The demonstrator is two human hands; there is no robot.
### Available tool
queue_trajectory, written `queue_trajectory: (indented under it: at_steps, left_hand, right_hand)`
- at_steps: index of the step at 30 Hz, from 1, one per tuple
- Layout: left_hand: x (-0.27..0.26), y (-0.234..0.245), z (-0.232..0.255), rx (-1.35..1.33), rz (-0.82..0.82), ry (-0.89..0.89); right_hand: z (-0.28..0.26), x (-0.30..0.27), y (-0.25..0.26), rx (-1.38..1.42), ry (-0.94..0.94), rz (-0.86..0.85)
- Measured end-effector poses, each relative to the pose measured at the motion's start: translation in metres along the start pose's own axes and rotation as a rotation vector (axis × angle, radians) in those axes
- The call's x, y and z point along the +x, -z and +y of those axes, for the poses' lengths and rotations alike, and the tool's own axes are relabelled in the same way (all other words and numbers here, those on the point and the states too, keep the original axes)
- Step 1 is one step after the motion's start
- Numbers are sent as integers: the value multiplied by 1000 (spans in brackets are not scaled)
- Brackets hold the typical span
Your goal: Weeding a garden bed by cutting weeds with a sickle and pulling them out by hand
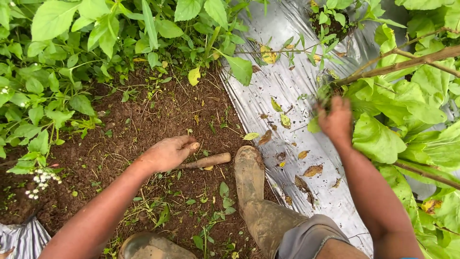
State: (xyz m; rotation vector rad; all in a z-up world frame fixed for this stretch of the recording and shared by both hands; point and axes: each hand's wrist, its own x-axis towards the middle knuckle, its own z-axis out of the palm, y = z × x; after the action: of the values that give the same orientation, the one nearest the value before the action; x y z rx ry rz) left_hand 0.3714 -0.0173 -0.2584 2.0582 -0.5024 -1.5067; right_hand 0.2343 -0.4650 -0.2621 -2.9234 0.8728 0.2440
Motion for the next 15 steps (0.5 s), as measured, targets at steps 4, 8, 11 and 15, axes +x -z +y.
queue_trajectory:
  at_steps: [4,8,11,15]
  left_hand:
    - [3,-5,-5,3,-10,7]
    - [12,-8,-13,5,-8,6]
    - [14,-9,-10,-5,-22,1]
    - [13,-11,-7,50,-47,0]
  right_hand:
    - [13,26,-9,136,117,63]
    - [2,29,-11,58,7,-88]
    - [67,57,-58,-6,213,144]
    - [54,15,-1,299,291,188]
